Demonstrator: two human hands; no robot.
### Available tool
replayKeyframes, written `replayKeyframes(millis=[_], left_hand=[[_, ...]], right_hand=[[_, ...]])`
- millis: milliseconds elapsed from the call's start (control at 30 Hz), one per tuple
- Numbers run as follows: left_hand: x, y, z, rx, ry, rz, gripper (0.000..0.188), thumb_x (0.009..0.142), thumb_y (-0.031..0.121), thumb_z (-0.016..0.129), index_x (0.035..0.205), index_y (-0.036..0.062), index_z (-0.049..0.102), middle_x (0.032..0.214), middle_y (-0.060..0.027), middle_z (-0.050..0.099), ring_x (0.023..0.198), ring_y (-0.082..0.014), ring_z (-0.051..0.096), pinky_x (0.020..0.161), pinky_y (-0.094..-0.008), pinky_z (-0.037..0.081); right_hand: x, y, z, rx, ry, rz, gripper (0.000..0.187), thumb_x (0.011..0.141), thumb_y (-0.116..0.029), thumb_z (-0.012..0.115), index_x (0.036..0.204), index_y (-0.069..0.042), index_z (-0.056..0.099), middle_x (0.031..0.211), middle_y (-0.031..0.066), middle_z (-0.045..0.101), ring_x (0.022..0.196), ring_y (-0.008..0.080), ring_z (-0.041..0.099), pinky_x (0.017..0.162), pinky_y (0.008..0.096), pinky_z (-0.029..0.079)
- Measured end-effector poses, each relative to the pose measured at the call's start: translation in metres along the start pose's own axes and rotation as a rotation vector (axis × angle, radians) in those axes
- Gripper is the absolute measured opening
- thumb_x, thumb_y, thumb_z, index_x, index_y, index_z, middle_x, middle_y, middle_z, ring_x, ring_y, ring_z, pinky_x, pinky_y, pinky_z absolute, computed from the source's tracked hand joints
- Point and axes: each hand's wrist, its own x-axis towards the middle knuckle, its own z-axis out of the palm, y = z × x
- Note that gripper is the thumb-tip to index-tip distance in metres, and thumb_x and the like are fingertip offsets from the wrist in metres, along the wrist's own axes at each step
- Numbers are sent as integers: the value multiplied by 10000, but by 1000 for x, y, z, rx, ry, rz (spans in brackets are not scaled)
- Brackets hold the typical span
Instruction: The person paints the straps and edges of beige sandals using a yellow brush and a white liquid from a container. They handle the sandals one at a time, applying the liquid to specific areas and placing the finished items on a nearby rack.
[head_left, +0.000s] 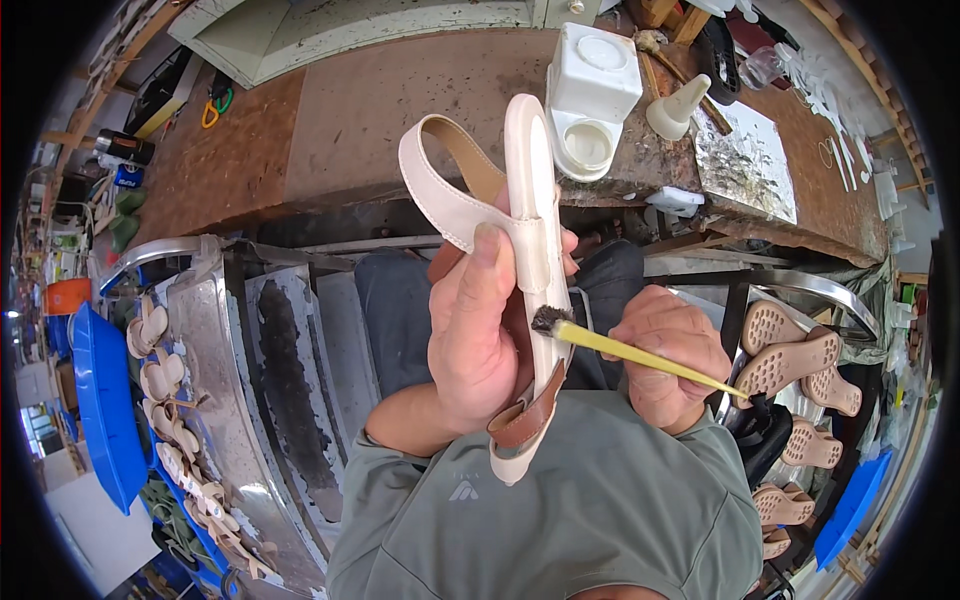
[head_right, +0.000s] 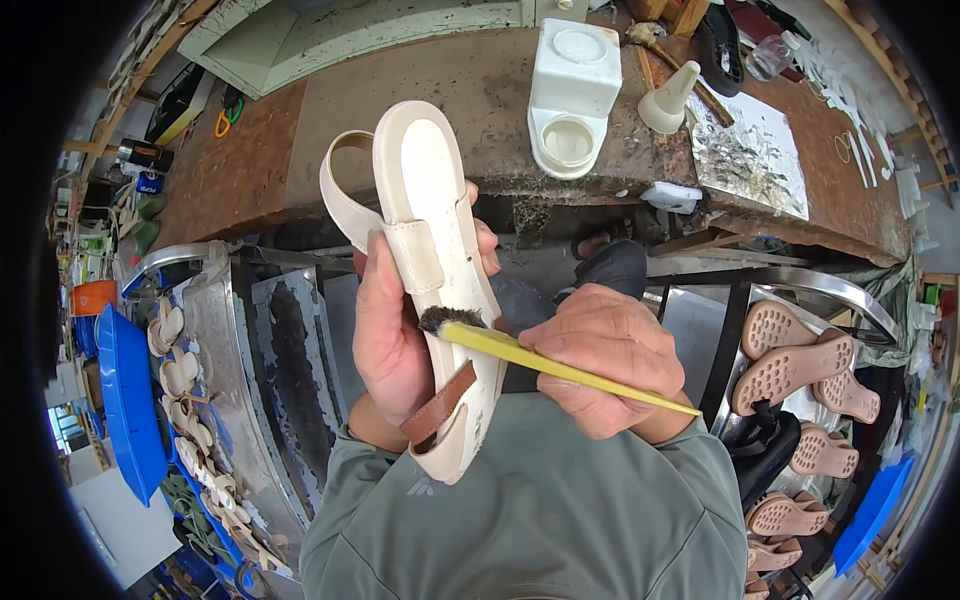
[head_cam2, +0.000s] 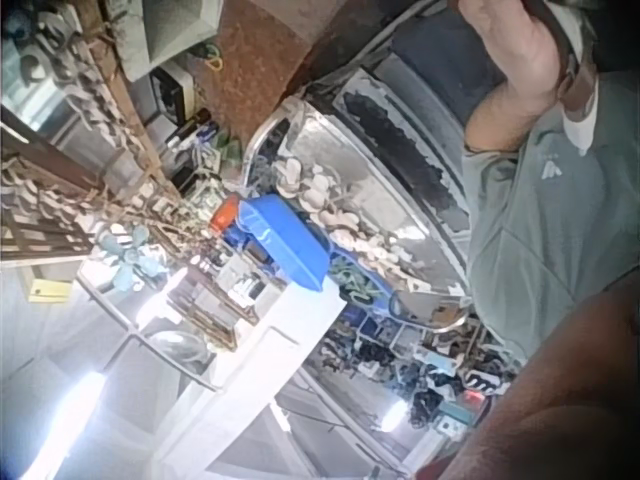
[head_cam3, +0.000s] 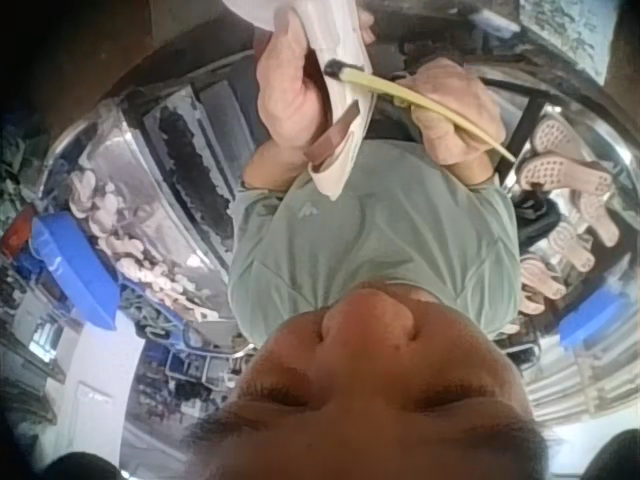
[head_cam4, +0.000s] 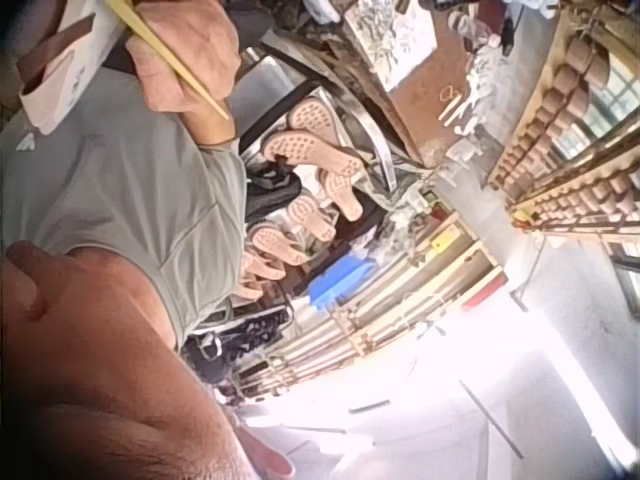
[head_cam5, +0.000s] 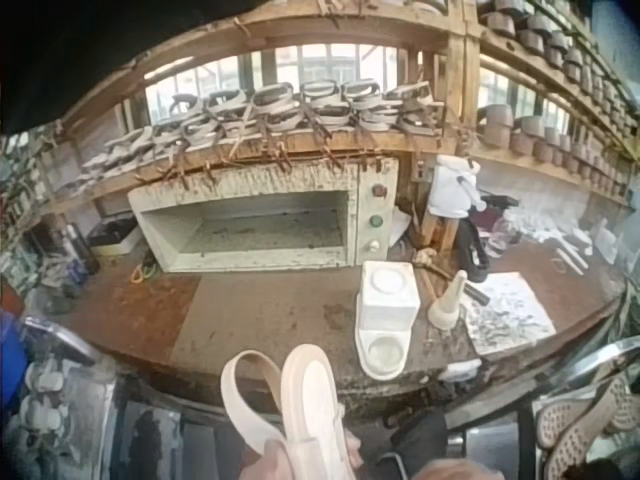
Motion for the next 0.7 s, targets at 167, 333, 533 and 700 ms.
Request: replayKeyframes(millis=[167, 333, 533, 700], left_hand=[[-1, 3, 1, 42, -12, -15, 544, 974, 334, 328, 1264, -121, 399, 967, -133, 576, 852, -128, 510, 767, -255, 402], [-2, 6, 1, 28, -7, -29, 506, 976, 328, 336, 1148, -118, 501, 941, -116, 577, 824, -107, 507, 729, -230, 397], [-4, 9, -6, 55, -68, -21, 481, 974, 311, 360, 960, -114, 583, 1107, -160, 554, 830, -94, 510, 710, -211, 386], [-5, 13, -6, 61, -147, -25, 469, 963, 298, 408, 948, -141, 574, 1328, -221, 421, 896, -119, 517, 775, -254, 398]], right_hand=[[-5, -6, 0, -1, -4, 10, 206, 699, -7, 682, 879, 64, 611, 775, 169, 638, 606, 245, 628, 495, 317, 471], [-2, -12, 3, 3, -7, -10, 203, 692, -14, 693, 863, 64, 617, 774, 169, 643, 587, 235, 615, 481, 309, 460], [-2, -13, 0, 74, -46, -27, 195, 700, -42, 702, 848, 58, 625, 742, 162, 645, 579, 234, 621, 473, 307, 446], [16, -11, -10, 148, -139, 31, 198, 710, -119, 738, 808, 25, 646, 706, 128, 650, 576, 226, 628, 490, 324, 445]])
